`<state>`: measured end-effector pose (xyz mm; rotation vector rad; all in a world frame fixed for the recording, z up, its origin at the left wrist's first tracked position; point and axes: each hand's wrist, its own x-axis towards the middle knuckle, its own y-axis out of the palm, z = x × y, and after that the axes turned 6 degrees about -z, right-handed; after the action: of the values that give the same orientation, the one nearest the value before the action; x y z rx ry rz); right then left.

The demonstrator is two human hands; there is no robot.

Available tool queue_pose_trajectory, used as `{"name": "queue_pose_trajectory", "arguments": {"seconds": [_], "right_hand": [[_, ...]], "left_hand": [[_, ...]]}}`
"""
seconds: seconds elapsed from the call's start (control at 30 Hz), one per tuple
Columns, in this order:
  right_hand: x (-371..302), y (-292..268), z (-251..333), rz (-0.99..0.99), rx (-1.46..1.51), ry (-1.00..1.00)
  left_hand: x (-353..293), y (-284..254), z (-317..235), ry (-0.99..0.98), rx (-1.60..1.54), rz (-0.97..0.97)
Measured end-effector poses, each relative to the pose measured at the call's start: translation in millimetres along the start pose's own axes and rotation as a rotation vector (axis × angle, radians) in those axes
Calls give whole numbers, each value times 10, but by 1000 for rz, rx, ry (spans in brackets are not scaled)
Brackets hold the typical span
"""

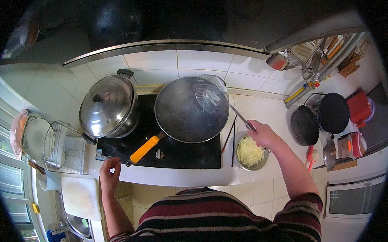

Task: The person washes a knife and cutting board in the sink, then moves to the stove to stir boiling noodles with chopsticks. They use a strainer to transfer the cooked noodles from the pot into a metal bowl, drain the water, and return the noodles to the bowl.

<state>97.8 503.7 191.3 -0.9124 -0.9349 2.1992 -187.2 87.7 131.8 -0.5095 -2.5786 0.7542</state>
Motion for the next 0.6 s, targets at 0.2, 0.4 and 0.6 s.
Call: {"name": "queue_pose_trajectory", "arguments": {"seconds": [0.2,0.4,0.6], "right_hand": [[-32,371,-163,-95,-211,-131],[-181,799,275,174,110,-18],[-291,972,278,518,877,280]], "left_hand": [[-29,-6,48,-35,-4,17],[-59,-4,83,-2,-29,46],[-71,-32,-5,13,-6,52]]}}
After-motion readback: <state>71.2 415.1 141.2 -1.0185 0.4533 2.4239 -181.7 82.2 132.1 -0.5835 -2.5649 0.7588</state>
